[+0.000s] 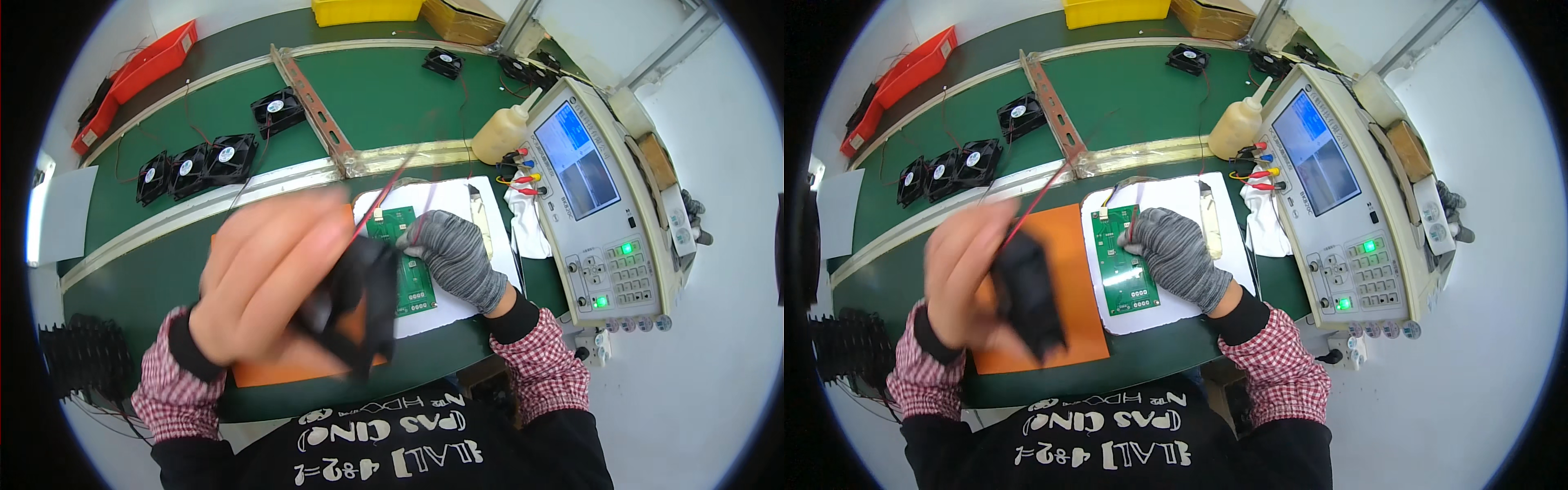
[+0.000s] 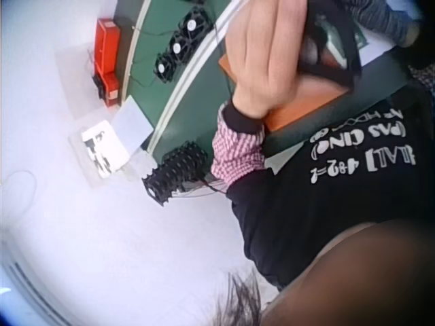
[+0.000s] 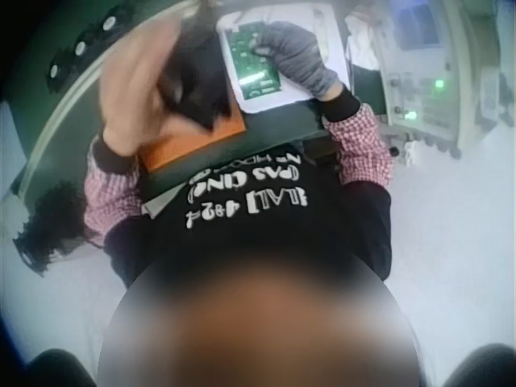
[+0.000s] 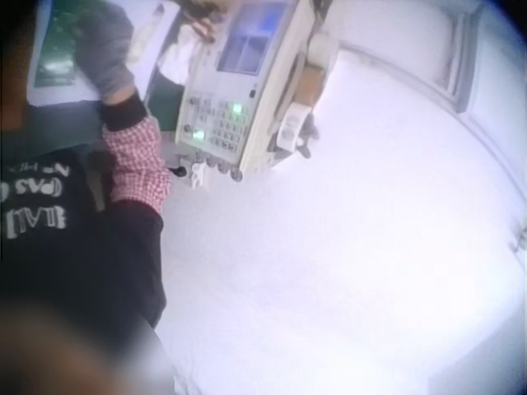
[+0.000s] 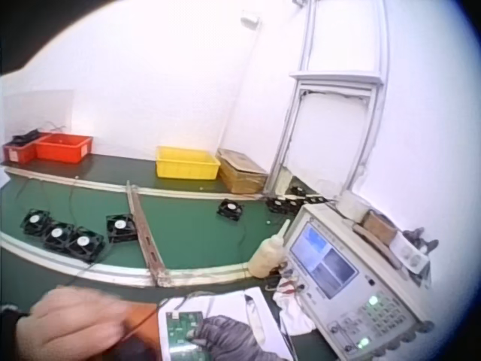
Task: The person repeatedly picks up small black cooling fans from a green workbench and connects them to a green circuit board using red and black wires. After each connection, the fan spins briefly, and the person places it back on the table. This process is repeated for multiple fans throughout the clip.
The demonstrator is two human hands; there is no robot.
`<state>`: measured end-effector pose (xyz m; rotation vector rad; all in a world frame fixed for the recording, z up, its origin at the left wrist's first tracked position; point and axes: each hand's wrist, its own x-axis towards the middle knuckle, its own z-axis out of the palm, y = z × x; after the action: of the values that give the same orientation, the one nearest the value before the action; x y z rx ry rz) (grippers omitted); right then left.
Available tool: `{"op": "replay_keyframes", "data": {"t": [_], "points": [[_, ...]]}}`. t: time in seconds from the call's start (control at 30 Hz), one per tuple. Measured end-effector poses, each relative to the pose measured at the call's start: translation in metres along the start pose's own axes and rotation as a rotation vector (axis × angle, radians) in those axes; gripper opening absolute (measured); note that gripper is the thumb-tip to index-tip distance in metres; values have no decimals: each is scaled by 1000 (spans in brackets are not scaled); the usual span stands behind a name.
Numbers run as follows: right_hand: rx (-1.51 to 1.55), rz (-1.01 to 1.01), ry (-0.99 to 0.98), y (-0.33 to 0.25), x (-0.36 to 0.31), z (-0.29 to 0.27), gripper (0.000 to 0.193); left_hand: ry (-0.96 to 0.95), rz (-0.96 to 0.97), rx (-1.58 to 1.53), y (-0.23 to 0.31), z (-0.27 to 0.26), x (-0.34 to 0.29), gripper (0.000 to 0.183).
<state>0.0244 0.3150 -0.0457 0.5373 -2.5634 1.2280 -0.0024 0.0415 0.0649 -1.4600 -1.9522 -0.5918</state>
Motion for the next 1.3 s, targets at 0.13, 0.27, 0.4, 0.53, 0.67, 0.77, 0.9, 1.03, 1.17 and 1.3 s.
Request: {"op": "replay_keyframes", "data": {"t": [0.13, 0.27, 0.4, 0.53, 0.67, 0.77, 0.9, 1.03, 1.17, 1.3], "points": [[191, 188, 227, 1, -3, -2, 15, -9, -166, 78, -74, 79, 40, 63], [434, 237, 282, -10, 5, -1, 27, -69, -717, 185, -214, 125, -24, 81], [432, 183, 170, -9, -1, -5, 37, -669, -853, 267, -223, 100, -17, 83], [728, 328, 36, -20, 2, -5, 64, -206, -569, 241, -125, 79, 6, 78], [708, 265, -355, -34, 2, -19, 57, 37, -364, -331, 3, 41, 35, 79], [583, -6, -699, -35, -3, -18, 20, 232, -314, -309, -4, 12, 23, 72], [750, -72, -925, -39, 2, -19, 28, 540, -354, 308, -41, -42, -3, 64], [864, 135, -374, -39, -6, -17, 76, 367, -324, 369, -22, -30, -14, 56], [780, 59, -414, -45, -8, -4, 95, 194, -190, 6, 41, 15, -13, 62], [1041, 396, -574, -31, -20, -25, 27, 402, -137, 423, 2, -25, -1, 57]]}}
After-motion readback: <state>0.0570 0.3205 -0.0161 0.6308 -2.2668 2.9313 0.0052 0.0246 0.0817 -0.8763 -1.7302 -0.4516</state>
